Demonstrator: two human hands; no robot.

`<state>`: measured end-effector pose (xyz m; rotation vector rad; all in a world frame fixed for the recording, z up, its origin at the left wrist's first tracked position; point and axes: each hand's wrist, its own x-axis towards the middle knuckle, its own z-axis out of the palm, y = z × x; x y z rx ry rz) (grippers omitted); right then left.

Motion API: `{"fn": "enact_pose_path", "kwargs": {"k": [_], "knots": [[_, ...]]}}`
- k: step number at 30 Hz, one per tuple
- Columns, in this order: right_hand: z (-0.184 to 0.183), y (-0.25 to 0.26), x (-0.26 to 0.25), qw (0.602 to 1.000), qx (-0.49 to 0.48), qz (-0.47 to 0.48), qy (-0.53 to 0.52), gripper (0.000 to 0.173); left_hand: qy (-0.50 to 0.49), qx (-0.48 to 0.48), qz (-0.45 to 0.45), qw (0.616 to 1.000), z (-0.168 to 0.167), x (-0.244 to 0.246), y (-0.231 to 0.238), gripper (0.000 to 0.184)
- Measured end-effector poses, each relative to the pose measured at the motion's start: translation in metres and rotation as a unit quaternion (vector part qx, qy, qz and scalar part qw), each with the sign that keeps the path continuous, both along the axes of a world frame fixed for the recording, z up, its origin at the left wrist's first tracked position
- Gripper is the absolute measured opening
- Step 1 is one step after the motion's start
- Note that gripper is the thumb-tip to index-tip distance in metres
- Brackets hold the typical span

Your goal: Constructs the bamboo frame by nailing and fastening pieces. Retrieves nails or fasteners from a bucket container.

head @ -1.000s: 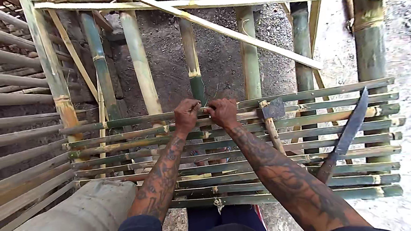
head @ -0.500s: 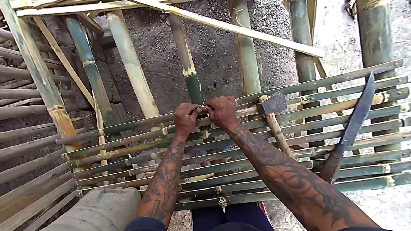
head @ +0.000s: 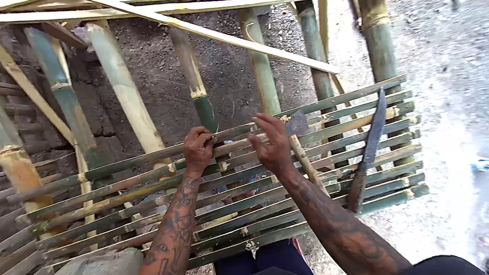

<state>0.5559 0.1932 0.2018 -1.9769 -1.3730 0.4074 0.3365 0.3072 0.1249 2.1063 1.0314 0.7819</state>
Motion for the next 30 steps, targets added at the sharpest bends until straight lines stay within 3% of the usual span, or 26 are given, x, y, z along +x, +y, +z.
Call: {"fn": "enact_pose_path", "kwargs": {"k": [3,6,10,14,18,22,26,30], "knots": [[0.031,-0.075,0.042,0.971,-0.177,-0.15,-0.053,0.048,0.008,0.007,0.008,1.0,0.0,0.002,-0.003,0.014],[0.04,-0.111,0.061,0.884,-0.432,-0.181,0.012,0.056,0.014,0.024,0.014,1.0,0.002,0.006,-0.003,0.01],[0.037,-0.12,0.066,0.849,-0.509,-0.134,0.033,0.046,0.026,0.02,0.009,0.999,0.003,0.007,0.0,0.007],[0.052,-0.12,0.074,0.886,-0.435,-0.063,0.147,0.027,0.037,0.005,0.002,0.999,0.002,0.005,0.002,0.007],[0.065,-0.116,0.043,0.964,-0.261,-0.001,0.056,0.042,0.04,0.003,0.007,0.999,0.001,0.005,0.002,0.007],[0.063,-0.091,0.003,0.942,-0.233,0.055,0.237,0.057,0.043,0.001,0.009,0.999,0.003,0.005,0.001,0.006],[0.062,-0.055,-0.014,0.949,-0.245,0.129,0.152,0.058,0.039,0.008,0.016,0.999,0.001,0.005,0.002,0.005],[0.049,-0.043,-0.033,0.957,-0.196,0.153,0.152,0.055,0.029,0.024,0.024,0.999,0.002,0.007,0.0,0.006]]}}
